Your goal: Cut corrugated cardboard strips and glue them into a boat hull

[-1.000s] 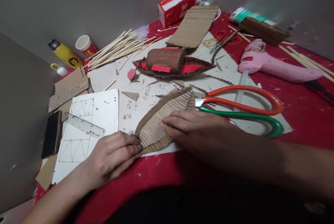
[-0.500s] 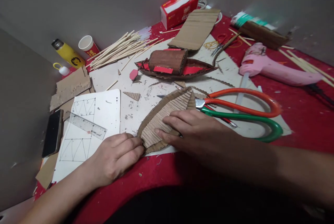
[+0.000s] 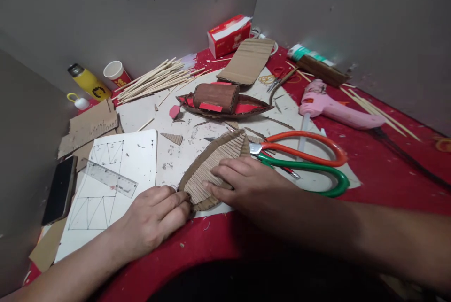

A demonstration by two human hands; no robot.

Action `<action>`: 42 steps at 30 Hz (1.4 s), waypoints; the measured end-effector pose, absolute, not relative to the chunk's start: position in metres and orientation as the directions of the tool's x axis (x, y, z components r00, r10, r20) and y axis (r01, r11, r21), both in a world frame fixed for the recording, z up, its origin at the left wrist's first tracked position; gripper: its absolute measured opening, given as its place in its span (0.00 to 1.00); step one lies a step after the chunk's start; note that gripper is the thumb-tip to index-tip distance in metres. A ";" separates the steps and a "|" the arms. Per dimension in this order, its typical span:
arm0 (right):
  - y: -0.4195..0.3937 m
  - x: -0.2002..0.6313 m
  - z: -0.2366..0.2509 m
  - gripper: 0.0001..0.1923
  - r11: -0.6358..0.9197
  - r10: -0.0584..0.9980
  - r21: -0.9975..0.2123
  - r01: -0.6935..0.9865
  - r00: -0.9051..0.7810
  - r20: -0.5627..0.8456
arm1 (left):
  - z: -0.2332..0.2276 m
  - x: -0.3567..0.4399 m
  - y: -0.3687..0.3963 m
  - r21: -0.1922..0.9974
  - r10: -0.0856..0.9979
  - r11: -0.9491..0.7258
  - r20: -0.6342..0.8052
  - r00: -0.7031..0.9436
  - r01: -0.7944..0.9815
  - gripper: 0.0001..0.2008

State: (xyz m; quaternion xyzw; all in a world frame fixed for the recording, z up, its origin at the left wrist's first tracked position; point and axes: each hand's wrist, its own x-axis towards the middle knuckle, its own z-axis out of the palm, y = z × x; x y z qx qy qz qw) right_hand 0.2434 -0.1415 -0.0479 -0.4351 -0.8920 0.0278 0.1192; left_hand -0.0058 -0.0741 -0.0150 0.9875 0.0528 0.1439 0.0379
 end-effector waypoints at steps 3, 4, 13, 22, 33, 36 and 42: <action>-0.140 0.242 -0.050 0.18 0.635 0.766 -0.109 0.764 -0.606 0.213 | -0.019 -0.014 -0.075 0.134 0.147 -0.985 0.298 0.943 0.111 0.12; -0.139 0.242 -0.051 0.19 0.643 0.757 -0.090 0.760 -0.614 0.222 | -0.020 -0.017 -0.075 0.148 0.167 -0.981 0.309 0.936 0.126 0.13; -0.147 0.231 -0.043 0.19 0.633 0.759 -0.069 0.771 -0.600 0.254 | -0.023 -0.015 -0.071 0.104 0.121 -0.991 0.345 0.931 0.090 0.10; -0.138 0.226 -0.038 0.14 0.687 0.713 -0.339 0.643 -0.687 0.139 | -0.021 0.000 -0.072 0.109 0.083 -0.993 0.352 0.932 0.048 0.10; -0.138 0.231 -0.047 0.15 0.690 0.724 -0.330 0.644 -0.628 0.286 | -0.020 -0.017 -0.074 0.790 0.669 -0.556 0.239 0.704 0.260 0.27; -0.137 0.229 -0.041 0.13 0.662 0.748 -0.313 0.681 -0.581 0.321 | -0.019 -0.017 -0.086 0.970 0.811 -0.142 0.000 0.585 0.198 0.26; -0.138 0.216 -0.037 0.13 0.613 0.714 -0.181 0.769 -0.441 0.544 | -0.023 0.009 -0.116 0.967 0.739 0.254 -0.181 0.649 -0.019 0.43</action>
